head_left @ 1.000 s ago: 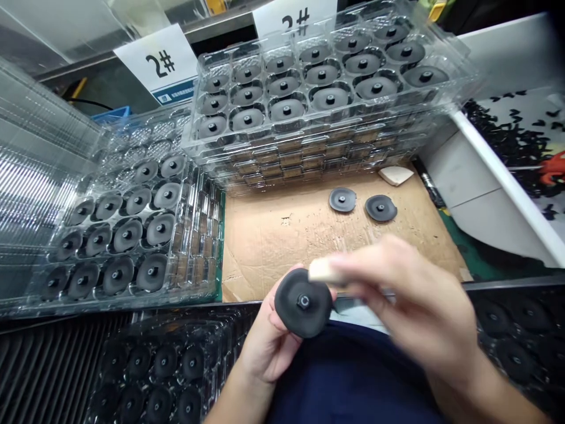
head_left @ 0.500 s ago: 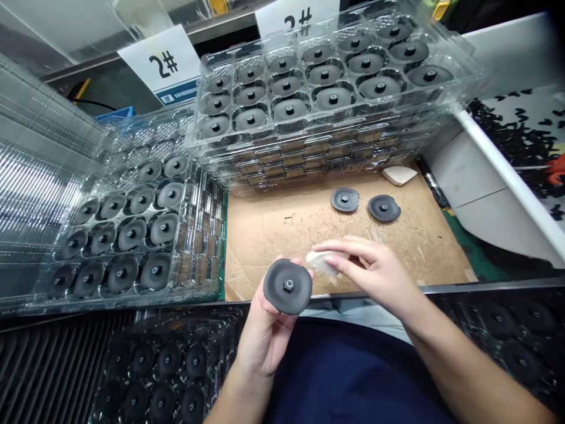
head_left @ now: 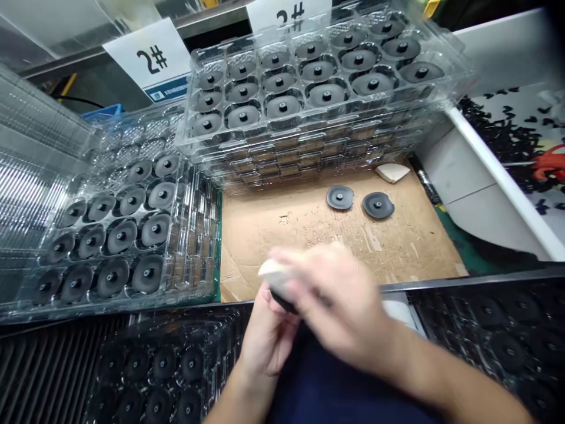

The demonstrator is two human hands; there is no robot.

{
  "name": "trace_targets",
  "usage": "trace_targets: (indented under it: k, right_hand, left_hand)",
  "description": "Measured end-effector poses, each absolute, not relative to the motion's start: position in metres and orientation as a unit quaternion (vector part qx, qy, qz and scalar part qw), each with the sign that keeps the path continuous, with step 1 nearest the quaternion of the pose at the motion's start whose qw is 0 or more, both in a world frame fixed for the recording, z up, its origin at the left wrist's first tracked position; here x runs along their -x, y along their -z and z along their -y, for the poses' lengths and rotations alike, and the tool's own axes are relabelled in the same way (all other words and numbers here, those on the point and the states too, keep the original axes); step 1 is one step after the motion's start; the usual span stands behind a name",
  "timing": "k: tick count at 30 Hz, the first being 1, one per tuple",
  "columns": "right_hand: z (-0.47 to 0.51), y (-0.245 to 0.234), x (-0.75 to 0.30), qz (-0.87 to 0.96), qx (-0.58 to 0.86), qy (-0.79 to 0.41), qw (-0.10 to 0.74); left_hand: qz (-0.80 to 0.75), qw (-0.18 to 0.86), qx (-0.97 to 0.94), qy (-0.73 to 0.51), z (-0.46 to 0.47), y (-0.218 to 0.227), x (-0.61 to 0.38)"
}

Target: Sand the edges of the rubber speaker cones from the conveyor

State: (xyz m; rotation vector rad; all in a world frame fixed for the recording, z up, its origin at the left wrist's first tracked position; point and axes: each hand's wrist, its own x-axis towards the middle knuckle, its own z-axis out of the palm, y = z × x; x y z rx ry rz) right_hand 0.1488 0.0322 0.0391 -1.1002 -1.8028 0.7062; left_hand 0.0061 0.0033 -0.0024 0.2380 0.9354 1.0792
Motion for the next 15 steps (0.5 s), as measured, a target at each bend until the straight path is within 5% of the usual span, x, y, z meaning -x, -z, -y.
trace_targets:
  k: [5,10,15]
  right_hand:
    - [-0.033,-0.046,-0.136,0.786,0.376,-0.383,0.306]
    - [-0.034,-0.042,-0.135,0.775,0.375,-0.293,0.415]
    - [-0.02,-0.048,-0.163,0.777,0.395,-0.378,0.312]
  left_hand:
    - [-0.472,0.722,-0.095,-0.497,-0.003,0.003,-0.006]
    - [-0.422,0.753,-0.093,-0.496,-0.006,-0.006,-0.009]
    - [-0.407,0.768,-0.088,-0.486,-0.004,-0.003,0.0]
